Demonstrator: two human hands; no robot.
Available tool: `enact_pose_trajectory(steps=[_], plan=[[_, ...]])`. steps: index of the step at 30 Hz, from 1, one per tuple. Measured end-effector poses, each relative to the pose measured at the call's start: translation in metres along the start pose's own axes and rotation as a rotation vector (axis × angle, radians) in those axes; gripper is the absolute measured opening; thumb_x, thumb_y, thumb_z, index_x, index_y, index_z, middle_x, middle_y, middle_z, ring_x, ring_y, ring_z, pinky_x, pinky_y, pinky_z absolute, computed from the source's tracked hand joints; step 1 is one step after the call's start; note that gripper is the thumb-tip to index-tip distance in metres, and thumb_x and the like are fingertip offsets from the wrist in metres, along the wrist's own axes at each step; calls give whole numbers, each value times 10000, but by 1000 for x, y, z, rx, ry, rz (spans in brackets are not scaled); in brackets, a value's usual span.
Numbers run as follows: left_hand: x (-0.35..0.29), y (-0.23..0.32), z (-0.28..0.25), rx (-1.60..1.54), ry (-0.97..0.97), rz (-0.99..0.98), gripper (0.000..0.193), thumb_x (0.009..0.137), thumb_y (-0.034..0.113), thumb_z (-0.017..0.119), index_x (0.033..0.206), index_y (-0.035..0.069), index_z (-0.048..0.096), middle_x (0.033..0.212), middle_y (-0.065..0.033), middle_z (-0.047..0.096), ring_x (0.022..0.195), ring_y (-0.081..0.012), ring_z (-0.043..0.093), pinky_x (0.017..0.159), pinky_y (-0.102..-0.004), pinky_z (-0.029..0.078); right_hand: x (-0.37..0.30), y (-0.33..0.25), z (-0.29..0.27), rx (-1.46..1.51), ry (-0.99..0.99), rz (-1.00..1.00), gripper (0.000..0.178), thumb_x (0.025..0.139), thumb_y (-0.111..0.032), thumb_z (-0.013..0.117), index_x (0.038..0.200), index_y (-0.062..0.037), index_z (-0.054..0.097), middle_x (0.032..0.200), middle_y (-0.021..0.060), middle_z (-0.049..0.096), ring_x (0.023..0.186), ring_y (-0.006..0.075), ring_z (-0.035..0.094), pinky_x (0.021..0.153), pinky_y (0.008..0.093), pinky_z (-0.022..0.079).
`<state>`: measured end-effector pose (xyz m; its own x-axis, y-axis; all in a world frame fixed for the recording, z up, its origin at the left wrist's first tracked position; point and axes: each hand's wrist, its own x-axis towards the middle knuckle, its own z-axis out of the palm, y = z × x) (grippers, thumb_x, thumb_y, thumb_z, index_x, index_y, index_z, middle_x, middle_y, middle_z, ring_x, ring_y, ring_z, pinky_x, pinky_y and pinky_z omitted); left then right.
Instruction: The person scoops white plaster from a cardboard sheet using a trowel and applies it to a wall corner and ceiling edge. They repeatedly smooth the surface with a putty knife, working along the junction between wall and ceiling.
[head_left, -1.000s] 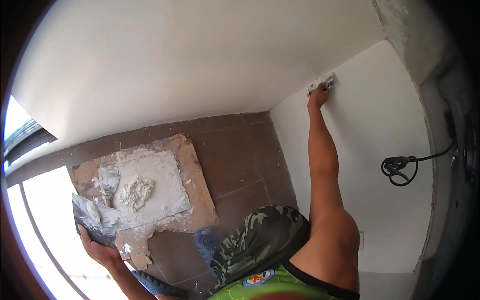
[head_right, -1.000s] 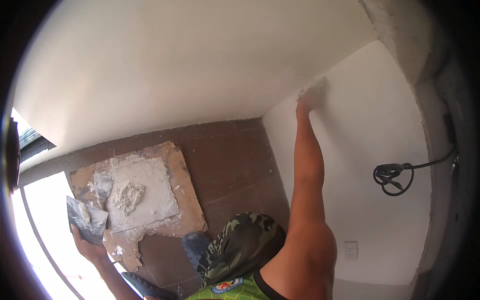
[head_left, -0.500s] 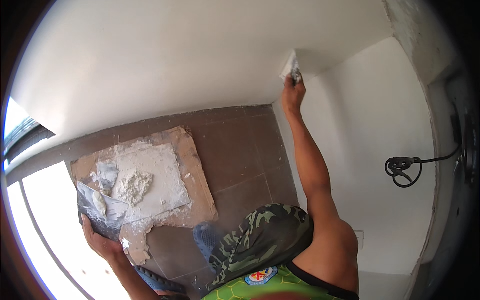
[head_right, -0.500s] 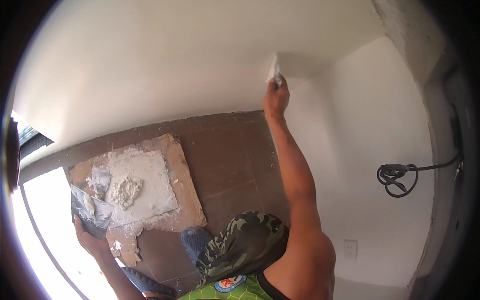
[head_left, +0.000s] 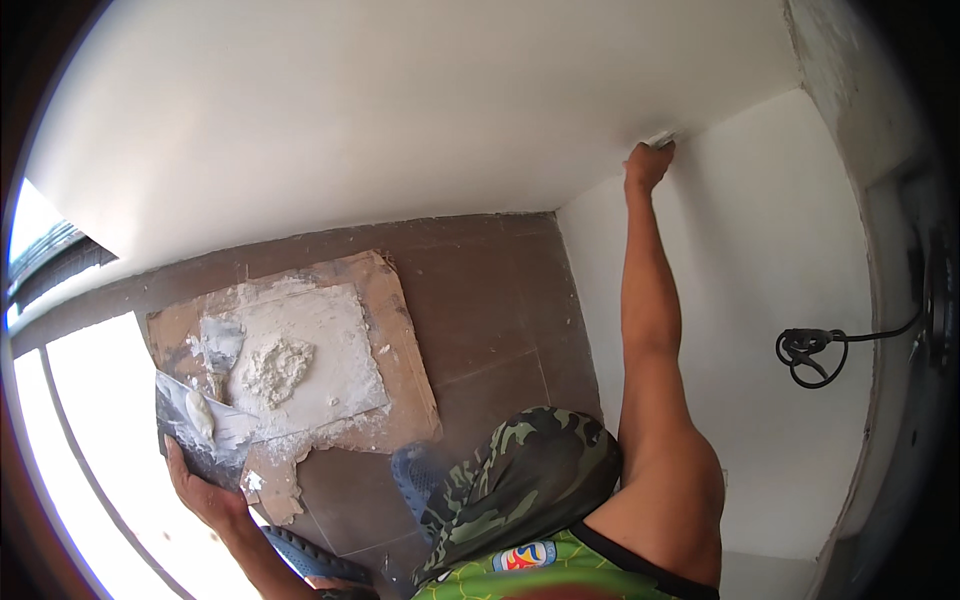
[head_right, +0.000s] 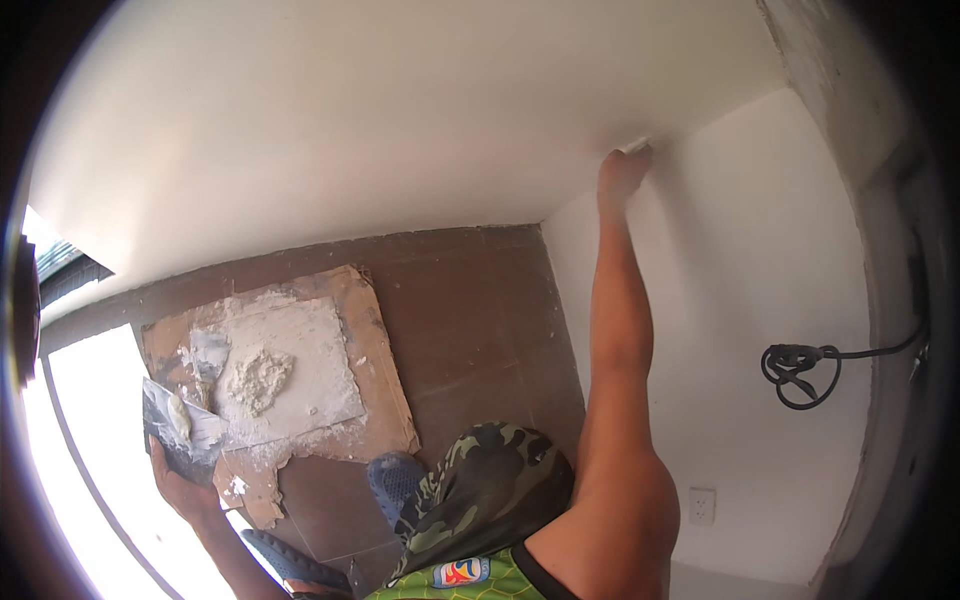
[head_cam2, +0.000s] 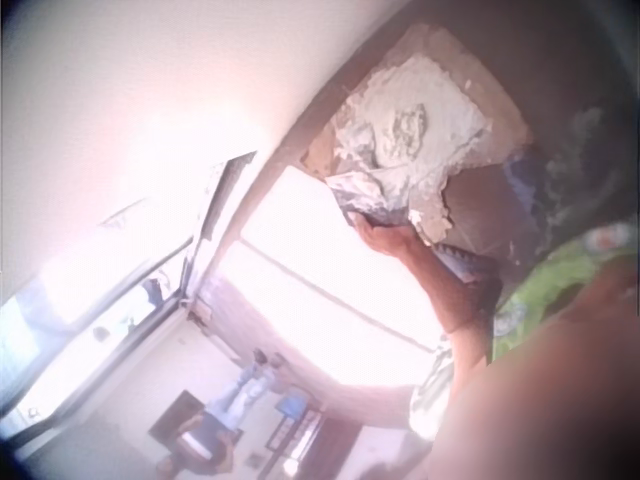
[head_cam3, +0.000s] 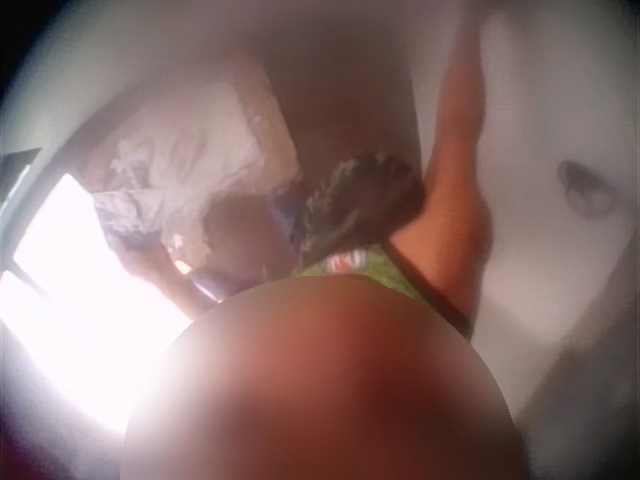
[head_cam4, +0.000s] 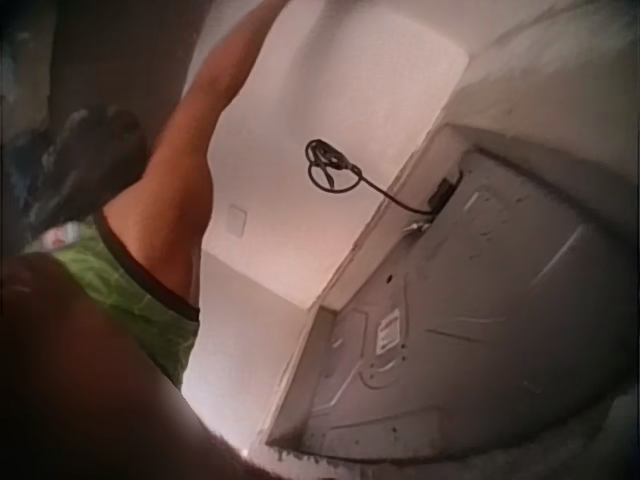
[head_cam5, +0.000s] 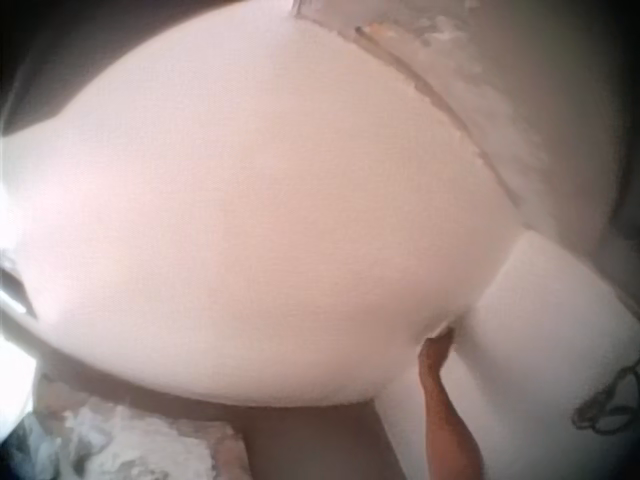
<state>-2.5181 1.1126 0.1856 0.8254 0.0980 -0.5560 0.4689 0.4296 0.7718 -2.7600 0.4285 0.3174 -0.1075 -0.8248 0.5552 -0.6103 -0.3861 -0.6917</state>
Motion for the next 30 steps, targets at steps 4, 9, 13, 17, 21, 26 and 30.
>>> enact_pose_trajectory(steps=[4,9,13,17,21,26,30], plan=[[0,-2,2,-26,5,-8,441,1007,225,506,1322,-83,522,1317,-144,559,1184,-235,555,1023,-351,435,-85,-43,19,-317,52,-531,536,885,-142,611,1384,-41,443,1242,191,506,1066,375,580,870,471,519],[-2,-6,11,-26,-93,-27,426,1007,209,502,1321,-79,523,1315,-141,563,1185,-232,559,1024,-353,439,-115,-5,1,-260,-178,-368,512,939,-220,559,1389,-13,429,1188,206,558,1020,365,611,851,450,524],[-3,-4,14,-22,-121,-22,426,1004,208,506,1320,-78,525,1316,-139,563,1185,-231,558,1024,-353,438,-54,49,-24,169,-77,51,470,937,-153,559,1365,3,444,1099,166,637,933,256,644,649,394,583],[-3,-2,14,-28,-87,-41,427,1000,206,504,1320,-76,526,1315,-140,565,1189,-234,558,1028,-355,436,1,77,-24,314,-181,339,529,892,-96,587,1379,21,416,1201,169,590,945,246,639,660,383,579],[-5,-1,13,-19,-65,-40,428,997,207,504,1321,-72,528,1310,-142,569,1191,-240,559,1032,-357,435,-26,50,12,53,5,-81,587,861,-43,605,1412,4,405,1260,165,550,1015,237,618,814,382,539],[-9,-3,19,-16,-91,-73,450,993,242,509,1337,-47,510,1313,-136,564,1187,-264,568,998,-396,477,-142,-1,40,-207,-116,-621,541,873,-92,625,1382,-16,459,1280,200,552,1098,359,603,895,433,503],[-12,-4,24,-22,-86,-78,438,987,223,522,1321,-59,529,1309,-138,569,1177,-257,571,1010,-379,459,-144,19,9,86,-305,-148,493,928,-120,597,1367,48,448,1201,226,610,1080,322,631,918,426,493]])
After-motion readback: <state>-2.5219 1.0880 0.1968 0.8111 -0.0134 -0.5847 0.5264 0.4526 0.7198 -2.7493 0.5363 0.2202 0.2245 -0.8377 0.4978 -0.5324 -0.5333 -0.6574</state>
